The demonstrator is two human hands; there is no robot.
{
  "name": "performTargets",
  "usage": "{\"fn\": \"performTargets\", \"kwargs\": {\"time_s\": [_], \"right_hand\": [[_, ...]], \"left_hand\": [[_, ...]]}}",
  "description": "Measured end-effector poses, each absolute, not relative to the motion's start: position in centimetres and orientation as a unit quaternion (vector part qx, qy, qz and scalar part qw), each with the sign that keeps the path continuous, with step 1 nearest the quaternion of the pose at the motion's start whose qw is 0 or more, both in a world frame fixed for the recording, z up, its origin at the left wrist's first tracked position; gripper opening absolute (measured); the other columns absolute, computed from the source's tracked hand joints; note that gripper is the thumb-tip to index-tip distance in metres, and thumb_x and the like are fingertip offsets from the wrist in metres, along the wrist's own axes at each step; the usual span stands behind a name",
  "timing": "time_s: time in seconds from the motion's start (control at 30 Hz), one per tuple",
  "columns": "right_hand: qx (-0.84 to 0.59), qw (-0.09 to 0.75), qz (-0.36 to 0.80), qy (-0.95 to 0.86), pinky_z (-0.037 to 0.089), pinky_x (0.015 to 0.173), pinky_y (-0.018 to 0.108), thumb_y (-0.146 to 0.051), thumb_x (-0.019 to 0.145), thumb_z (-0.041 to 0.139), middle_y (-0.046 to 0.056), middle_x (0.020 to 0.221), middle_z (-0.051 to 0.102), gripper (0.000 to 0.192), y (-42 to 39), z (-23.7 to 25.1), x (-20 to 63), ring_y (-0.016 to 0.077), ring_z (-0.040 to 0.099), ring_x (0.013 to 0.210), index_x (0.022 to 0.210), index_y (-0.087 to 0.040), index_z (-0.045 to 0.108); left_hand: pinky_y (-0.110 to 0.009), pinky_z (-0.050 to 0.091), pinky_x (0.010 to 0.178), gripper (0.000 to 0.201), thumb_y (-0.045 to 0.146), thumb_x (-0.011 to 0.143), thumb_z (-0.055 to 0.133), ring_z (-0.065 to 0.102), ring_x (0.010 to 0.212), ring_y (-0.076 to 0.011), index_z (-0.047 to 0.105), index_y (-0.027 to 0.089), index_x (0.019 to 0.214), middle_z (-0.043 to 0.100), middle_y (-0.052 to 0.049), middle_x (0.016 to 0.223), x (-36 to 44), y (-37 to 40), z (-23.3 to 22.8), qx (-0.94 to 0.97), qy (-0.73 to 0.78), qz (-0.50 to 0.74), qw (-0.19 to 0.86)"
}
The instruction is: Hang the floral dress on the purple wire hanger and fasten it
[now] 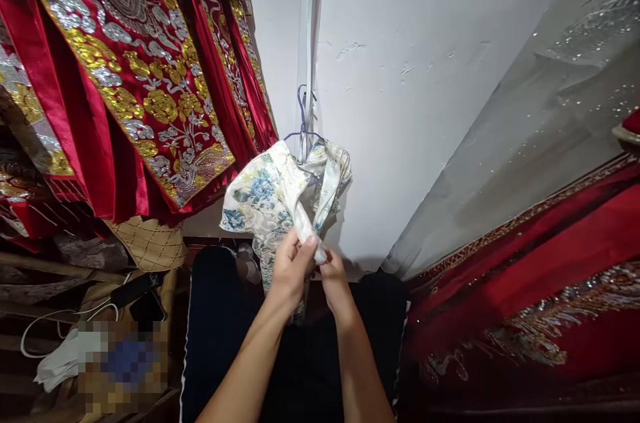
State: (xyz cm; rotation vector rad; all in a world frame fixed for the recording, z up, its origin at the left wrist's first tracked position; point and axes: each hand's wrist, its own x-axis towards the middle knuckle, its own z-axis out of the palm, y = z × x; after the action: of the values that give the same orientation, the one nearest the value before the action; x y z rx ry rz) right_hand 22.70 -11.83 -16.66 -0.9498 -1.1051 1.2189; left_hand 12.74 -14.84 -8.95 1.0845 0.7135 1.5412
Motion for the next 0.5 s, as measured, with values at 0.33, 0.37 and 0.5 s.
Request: {"fn": "performTargets", "kwargs": {"time_s": [0.33,0.37,0.5], "right_hand": [[-0.43,0.496,0.549,-0.518,0.027,0.048,0.025,-0.052,0.086,0.058,-0.004,0.05,0.046,0.038,-11.8,-16.0,21.7,0.011,0.039,0.048,0.066,-0.02,0.053],[-0.432,0.492,0.54,-0.529,0.028,0.049,0.026,-0.051,0.087,0.057,-0.004,0.051,0.045,0.038,-11.8,-16.3,21.4,0.0109,0.039,0.048,0.066,-0.02,0.052],[-0.459,0.46,0.518,-0.556,0.031,0.051,0.026,-0.045,0.091,0.052,-0.005,0.048,0.045,0.037,-11.9,-16.9,21.5,0.0108,0.041,0.048,0.065,-0.02,0.052]], "left_hand": [[-0.031,0.048,0.088,0.019,0.022,0.087,0.056,0.062,0.097,-0.02,0.059,0.02,0.105,0.063,-0.006,0.101,11.6,-12.4,-18.5,0.449,0.444,0.683,0.367],[-0.032,0.048,0.088,0.02,0.023,0.087,0.057,0.063,0.096,-0.0205,0.059,0.02,0.106,0.064,-0.006,0.099,11.7,-12.5,-19.3,0.46,0.454,0.667,0.37],[-0.032,0.048,0.086,0.023,0.033,0.088,0.062,0.064,0.097,-0.0221,0.059,0.02,0.108,0.066,-0.006,0.099,11.6,-12.6,-20.3,0.505,0.447,0.64,0.368]]}}
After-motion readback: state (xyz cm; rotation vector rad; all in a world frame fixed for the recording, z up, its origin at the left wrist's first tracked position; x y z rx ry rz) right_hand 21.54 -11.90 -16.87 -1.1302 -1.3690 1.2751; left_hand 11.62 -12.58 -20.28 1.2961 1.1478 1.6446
